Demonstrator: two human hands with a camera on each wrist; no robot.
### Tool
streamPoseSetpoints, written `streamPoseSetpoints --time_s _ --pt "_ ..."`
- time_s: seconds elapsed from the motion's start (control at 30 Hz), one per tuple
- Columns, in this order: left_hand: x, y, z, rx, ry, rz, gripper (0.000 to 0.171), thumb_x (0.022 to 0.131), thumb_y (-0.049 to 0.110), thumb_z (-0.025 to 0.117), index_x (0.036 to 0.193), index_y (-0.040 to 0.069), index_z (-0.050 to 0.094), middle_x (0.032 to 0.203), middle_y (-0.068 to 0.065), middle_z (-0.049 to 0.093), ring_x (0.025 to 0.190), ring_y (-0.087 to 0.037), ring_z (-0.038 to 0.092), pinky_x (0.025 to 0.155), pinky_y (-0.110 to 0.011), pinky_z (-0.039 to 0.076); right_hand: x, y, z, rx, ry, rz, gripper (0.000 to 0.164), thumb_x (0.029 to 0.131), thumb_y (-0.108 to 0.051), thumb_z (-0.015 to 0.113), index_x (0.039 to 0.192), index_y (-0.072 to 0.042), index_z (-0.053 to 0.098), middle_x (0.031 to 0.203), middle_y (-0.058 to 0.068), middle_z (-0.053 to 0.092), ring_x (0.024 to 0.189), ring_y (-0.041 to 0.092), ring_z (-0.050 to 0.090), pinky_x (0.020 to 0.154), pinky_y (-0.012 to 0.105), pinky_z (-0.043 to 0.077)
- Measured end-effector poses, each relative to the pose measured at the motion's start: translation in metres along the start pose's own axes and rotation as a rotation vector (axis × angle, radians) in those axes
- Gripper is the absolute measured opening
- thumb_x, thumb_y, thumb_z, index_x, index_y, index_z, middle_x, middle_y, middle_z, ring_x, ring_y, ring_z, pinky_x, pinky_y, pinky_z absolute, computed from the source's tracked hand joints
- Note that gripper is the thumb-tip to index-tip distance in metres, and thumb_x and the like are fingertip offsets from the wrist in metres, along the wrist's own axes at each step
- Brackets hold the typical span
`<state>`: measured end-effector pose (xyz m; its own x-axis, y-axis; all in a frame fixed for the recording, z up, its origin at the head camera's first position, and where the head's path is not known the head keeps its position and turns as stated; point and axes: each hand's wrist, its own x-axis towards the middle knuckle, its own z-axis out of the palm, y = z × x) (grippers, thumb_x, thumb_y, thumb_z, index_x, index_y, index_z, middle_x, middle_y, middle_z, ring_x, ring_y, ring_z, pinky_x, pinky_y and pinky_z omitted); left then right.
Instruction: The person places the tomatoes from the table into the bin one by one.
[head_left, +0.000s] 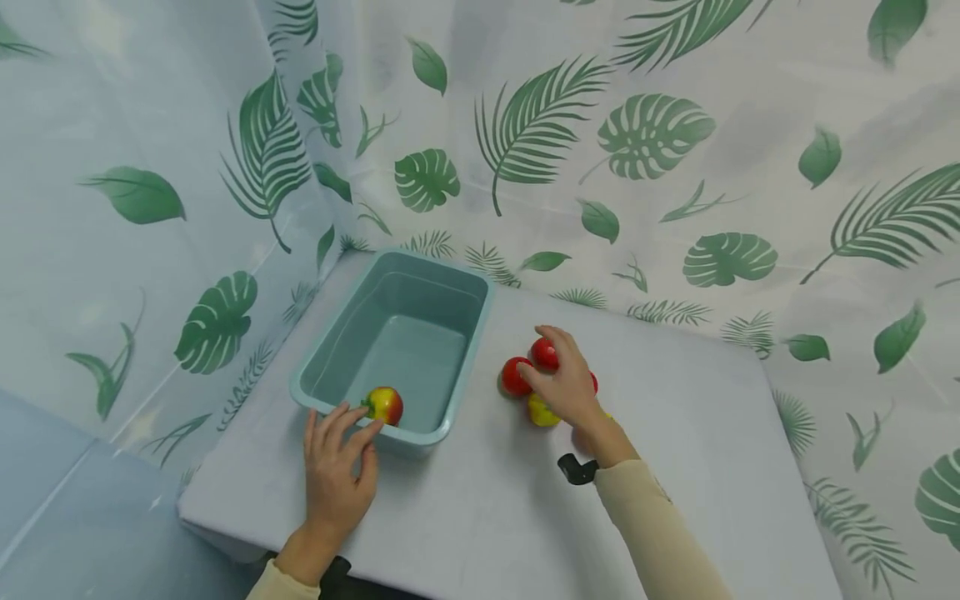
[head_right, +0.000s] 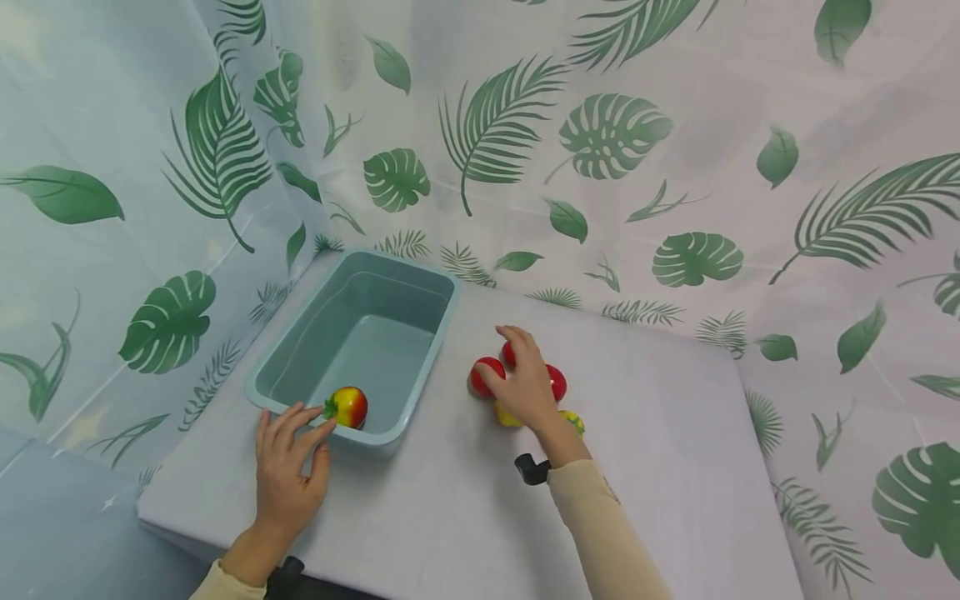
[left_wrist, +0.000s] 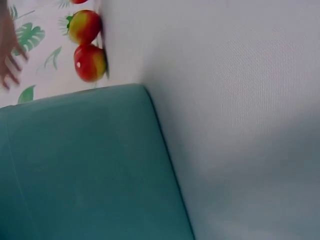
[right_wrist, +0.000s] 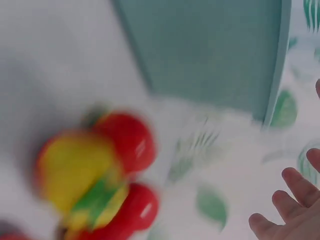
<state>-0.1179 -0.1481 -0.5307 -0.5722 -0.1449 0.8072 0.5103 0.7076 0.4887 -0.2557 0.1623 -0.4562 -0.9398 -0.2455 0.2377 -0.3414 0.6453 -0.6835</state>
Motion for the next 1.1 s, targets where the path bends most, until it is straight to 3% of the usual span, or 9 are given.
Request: streamPoseSetpoints --time_s 0.17,0.37,0.53,0.7,0.87,1.1 --pt "0.0 0.002 0.0 -0.012 0.01 -0.021 0.027 0.084 0.006 0.052 0.101 0.007 0.074 0.114 -0.016 0.065 0.118 -0.042 0.051 0.109 -0.069 0.014 -0.027 0.043 -0.023 -0.093 0.072 0.12 0.066 0.087 -0.026 0.071 0.144 -0.011 0.042 0.149 0.013 0.039 0.139 0.034 0.035 0.107 0.06 0.033" --pt "0.0 0.002 -0.001 -0.009 0.014 -0.031 0.027 0.084 0.005 0.052 0.101 0.007 0.074 0.114 -0.016 0.065 0.119 -0.043 0.051 0.107 -0.07 0.014 -0.058 0.079 -0.027 -0.156 0.1 0.255 0.067 0.087 -0.027 0.071 0.144 -0.008 0.042 0.149 0.017 0.038 0.138 0.038 0.035 0.107 0.062 0.032" --pt "-0.002 0.002 0.001 -0.02 0.014 -0.043 0.028 0.084 0.005 0.053 0.101 0.008 0.074 0.115 -0.015 0.065 0.119 -0.042 0.05 0.109 -0.068 0.013 -0.082 0.097 -0.026 -0.165 0.061 0.344 0.074 0.087 -0.028 0.07 0.149 -0.007 0.034 0.152 0.02 0.032 0.14 0.041 0.031 0.108 0.062 0.03" --pt "-0.003 0.002 0.003 -0.031 0.017 -0.039 0.029 0.084 0.005 0.053 0.103 0.008 0.074 0.116 -0.015 0.064 0.12 -0.043 0.05 0.109 -0.069 0.012 -0.1 0.111 -0.025 -0.168 -0.029 0.448 0.088 0.085 -0.036 0.073 0.154 -0.008 0.026 0.156 0.022 0.023 0.141 0.044 0.026 0.107 0.064 0.028" --pt "-0.002 0.003 0.003 -0.029 0.025 -0.033 0.028 0.083 0.005 0.053 0.102 0.007 0.074 0.117 -0.016 0.064 0.12 -0.043 0.05 0.109 -0.069 0.012 -0.11 0.118 -0.02 -0.159 -0.068 0.471 0.091 0.084 -0.037 0.074 0.154 -0.007 0.024 0.156 0.024 0.021 0.141 0.045 0.024 0.106 0.064 0.029" --pt "-0.002 0.004 0.003 -0.031 0.017 -0.044 0.028 0.083 0.004 0.053 0.102 0.007 0.073 0.117 -0.015 0.064 0.121 -0.043 0.049 0.108 -0.07 0.012 -0.116 0.125 -0.009 -0.135 -0.033 0.437 0.086 0.084 -0.025 0.076 0.152 -0.005 0.027 0.154 0.024 0.026 0.139 0.042 0.031 0.105 0.056 0.037"
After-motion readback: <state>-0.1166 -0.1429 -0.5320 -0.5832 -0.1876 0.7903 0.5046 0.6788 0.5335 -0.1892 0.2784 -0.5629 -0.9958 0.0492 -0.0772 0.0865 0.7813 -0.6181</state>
